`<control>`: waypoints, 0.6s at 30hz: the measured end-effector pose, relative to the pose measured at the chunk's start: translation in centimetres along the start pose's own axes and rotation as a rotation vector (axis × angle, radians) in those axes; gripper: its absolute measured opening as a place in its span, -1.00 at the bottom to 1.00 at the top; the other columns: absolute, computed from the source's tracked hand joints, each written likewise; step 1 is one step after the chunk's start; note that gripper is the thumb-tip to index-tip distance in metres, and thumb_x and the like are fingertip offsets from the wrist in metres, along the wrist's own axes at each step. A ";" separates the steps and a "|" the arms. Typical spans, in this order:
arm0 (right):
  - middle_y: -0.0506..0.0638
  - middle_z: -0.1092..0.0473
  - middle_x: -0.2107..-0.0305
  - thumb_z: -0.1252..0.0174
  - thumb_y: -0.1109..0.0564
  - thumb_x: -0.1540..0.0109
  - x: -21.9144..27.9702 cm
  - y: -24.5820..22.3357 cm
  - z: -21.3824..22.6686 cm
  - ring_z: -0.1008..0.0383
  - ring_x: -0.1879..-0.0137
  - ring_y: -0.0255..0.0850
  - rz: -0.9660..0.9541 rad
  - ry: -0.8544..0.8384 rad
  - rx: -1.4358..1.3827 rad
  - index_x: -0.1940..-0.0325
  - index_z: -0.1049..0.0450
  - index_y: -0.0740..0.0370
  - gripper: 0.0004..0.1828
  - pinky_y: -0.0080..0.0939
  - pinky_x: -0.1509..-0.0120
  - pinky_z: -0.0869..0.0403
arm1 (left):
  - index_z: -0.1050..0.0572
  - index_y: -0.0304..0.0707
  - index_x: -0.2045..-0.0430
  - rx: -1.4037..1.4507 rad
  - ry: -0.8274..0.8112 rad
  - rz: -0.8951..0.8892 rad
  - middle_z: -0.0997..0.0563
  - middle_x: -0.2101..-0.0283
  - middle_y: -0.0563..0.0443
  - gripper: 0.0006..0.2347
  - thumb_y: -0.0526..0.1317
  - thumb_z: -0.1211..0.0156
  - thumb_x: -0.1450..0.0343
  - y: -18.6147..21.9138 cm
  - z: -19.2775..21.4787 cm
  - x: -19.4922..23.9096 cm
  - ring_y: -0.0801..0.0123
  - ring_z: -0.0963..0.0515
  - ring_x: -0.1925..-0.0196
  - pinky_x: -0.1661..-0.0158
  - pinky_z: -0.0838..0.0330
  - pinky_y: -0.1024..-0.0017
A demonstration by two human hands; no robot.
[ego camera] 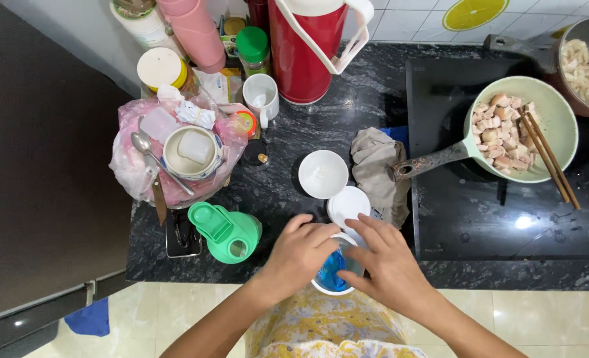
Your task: The person takes a small bowl from the dish rack, opens a white canister, and uses a blue scoop to add powder into the bowl. They stir the mixture with a spoon, then pick up a red airpot thermos and unscrew its lid.
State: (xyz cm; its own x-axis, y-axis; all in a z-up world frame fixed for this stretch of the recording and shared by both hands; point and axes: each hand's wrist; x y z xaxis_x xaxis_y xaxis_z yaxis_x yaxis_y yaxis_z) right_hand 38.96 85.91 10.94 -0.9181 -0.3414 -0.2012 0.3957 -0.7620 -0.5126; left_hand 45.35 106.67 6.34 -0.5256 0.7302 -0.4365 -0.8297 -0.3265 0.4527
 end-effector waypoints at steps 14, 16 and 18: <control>0.28 -0.24 -0.26 -0.28 0.21 -0.02 -0.6 -1.2 0.4 -0.19 -0.39 0.26 0.017 -0.006 0.021 0.11 -0.59 0.25 -0.66 0.27 -0.40 -0.18 | -0.58 -0.22 0.35 0.461 0.126 0.240 -0.54 0.04 -0.05 -0.90 -0.35 -0.35 -0.32 0.4 -0.2 2.3 0.10 -0.59 0.00 -0.02 -0.46 0.21; 0.23 -0.21 -0.30 -0.26 0.20 0.02 -1.2 -0.8 0.0 -0.14 -0.44 0.22 0.065 -0.135 0.061 0.13 -0.59 0.18 -0.65 0.32 -0.41 -0.13 | -0.58 -0.23 0.38 0.444 0.148 0.229 -0.54 0.06 -0.06 -0.90 -0.36 -0.36 -0.31 0.6 0.0 2.1 0.10 -0.60 0.03 0.03 -0.48 0.23; 0.22 -0.19 -0.32 -0.26 0.17 0.03 -1.5 -0.3 -0.8 -0.11 -0.46 0.22 0.068 -0.204 0.153 0.15 -0.59 0.18 -0.65 0.34 -0.41 -0.12 | -0.58 -0.24 0.38 0.440 0.156 0.233 -0.55 0.07 -0.06 -0.90 -0.36 -0.36 -0.31 0.8 0.0 2.1 0.10 -0.60 0.04 0.04 -0.49 0.24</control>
State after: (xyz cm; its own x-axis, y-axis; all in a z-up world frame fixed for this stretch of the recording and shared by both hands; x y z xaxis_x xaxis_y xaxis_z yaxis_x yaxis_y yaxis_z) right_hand 40.25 87.09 10.72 -0.8722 -0.4867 -0.0499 0.4689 -0.8026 -0.3687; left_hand 43.64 107.91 5.76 -0.7364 0.5591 -0.3810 -0.5476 -0.1617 0.8210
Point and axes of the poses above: each hand's wrist, its own x-axis away from the middle knuckle, its own z-axis out of the back of the hand, y = z × x
